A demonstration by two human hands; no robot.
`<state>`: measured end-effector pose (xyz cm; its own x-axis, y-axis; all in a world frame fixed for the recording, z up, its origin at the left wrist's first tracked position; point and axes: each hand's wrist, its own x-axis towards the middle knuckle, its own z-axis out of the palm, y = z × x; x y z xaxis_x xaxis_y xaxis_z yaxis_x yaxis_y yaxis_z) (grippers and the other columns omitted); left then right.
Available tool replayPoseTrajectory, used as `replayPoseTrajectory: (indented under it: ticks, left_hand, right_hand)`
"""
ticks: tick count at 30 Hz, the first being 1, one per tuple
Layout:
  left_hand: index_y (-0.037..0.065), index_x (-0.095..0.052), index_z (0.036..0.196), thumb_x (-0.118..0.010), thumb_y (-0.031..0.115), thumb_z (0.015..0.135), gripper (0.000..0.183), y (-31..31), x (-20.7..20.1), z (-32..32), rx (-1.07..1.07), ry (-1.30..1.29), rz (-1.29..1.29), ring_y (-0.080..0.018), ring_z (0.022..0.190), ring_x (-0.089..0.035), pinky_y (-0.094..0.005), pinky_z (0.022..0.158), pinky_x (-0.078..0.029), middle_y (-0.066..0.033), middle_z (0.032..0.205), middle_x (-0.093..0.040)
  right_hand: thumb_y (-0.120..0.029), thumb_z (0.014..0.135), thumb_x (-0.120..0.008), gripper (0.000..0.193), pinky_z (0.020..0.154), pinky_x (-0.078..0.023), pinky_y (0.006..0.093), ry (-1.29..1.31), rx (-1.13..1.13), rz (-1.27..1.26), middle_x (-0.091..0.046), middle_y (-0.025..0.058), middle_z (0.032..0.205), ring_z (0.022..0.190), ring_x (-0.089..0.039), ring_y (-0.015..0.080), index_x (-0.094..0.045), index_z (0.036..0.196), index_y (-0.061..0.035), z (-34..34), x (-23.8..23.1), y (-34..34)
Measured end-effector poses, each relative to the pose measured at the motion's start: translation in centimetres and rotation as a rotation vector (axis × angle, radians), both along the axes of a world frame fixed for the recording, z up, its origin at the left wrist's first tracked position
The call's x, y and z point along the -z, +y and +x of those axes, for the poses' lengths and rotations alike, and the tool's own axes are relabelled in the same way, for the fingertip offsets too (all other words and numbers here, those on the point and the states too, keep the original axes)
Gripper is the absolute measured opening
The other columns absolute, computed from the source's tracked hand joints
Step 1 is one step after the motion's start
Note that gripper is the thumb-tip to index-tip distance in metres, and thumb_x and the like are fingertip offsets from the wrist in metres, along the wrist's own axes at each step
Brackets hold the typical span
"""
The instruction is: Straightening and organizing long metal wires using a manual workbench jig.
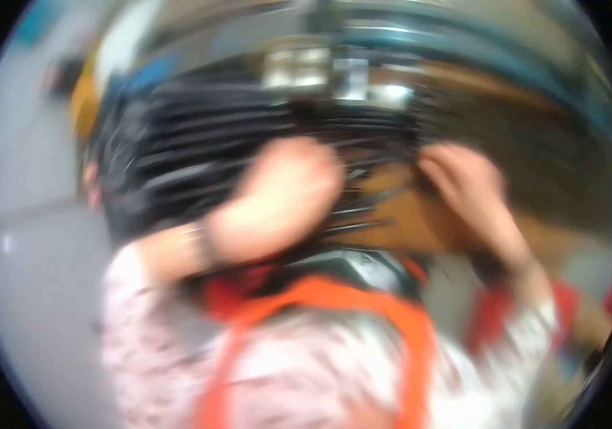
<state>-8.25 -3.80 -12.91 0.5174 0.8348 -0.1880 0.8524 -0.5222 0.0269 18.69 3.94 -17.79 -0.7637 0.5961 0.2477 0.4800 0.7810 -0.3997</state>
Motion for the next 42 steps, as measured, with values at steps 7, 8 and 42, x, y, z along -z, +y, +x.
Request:
replayPoseTrajectory:
  ticks: [7,8,42]
  left_hand:
    - [0.003,-0.064,0.094,-0.068,0.016,0.071,0.028,-4.4,5.0,2.9,-0.297,-0.300,0.313,-0.0286,0.090,-0.055,-0.0387,0.071,-0.049,-0.0113,0.092,-0.058]
    - [0.003,-0.064,0.094,-0.068,0.016,0.071,0.028,-4.8,5.1,2.4,-0.293,-0.295,0.314,-0.0286,0.090,-0.055,-0.0387,0.071,-0.049,-0.0113,0.092,-0.058]
    - [0.004,-0.055,0.128,-0.056,-0.006,0.084,0.045,21.9,-5.7,20.2,0.382,-0.198,0.251,-0.0349,0.084,-0.059,-0.0440,0.070,-0.050,-0.0153,0.089,-0.054]
  right_hand:
    - [-0.021,0.102,-0.057,0.027,0.082,-0.051,0.0278,0.178,0.412,-0.716,-0.072,0.0090,0.102,0.092,-0.066,0.0147,-0.070,0.116,-0.0022,-2.4,-4.2,-5.3]
    - [-0.021,0.102,-0.057,0.027,0.082,-0.051,0.0278,0.185,0.412,-0.716,-0.072,0.0090,0.102,0.092,-0.066,0.0147,-0.070,0.116,-0.0022,-2.3,-3.8,-5.5]
    - [-0.031,0.084,-0.080,0.055,0.062,-0.057,0.0354,0.530,0.301,0.345,-0.071,0.0108,0.087,0.069,-0.070,0.0224,-0.062,0.132,-0.0102,24.1,1.5,15.3]
